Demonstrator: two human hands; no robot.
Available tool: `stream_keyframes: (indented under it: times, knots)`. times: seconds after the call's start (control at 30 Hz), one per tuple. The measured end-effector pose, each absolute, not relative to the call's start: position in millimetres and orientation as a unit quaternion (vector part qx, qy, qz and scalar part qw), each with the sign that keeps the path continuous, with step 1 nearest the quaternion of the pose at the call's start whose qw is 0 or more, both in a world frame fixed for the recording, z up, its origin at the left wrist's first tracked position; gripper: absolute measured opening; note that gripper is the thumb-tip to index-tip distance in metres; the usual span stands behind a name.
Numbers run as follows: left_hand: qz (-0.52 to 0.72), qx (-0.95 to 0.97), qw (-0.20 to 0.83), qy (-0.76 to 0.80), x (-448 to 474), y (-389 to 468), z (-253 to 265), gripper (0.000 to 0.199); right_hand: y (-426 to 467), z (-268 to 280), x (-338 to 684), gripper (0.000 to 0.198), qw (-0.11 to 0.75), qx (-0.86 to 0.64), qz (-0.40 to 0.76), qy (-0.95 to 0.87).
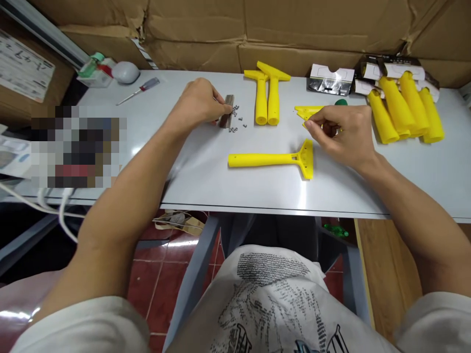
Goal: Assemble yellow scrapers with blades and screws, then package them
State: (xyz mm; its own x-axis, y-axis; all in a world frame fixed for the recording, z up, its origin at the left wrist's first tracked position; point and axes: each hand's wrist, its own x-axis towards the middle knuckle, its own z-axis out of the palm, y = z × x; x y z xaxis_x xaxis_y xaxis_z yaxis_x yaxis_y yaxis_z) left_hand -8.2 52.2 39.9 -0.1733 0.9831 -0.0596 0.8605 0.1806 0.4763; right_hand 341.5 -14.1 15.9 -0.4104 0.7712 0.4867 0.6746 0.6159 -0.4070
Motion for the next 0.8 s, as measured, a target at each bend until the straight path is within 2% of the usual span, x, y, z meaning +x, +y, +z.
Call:
stream_keyframes:
  times: [0.1,0.27,0.63,0.8]
  knots:
    - [0.176,0.631,0.185,0.733,-12.1,53.0,37.2,0.024,-16.0,19.4,342.1,0.038,0.307,-0.449,0.090,-0.834]
    - [0.185,0.626,0.186,0.734,-14.8,53.7,37.6,0.024,-16.8,20.3,339.7,0.044,0.305,-0.455,0.095,-0.832]
    - [0.200,0.620,0.208,0.730,-24.6,59.6,37.5,0.023,-18.6,18.5,337.0,0.034,0.306,-0.442,0.114,-0.836]
    - [0.154,0.611,0.183,0.755,-18.4,55.8,39.7,0.039,-18.1,15.8,336.6,0.035,0.300,-0.437,0.103,-0.842]
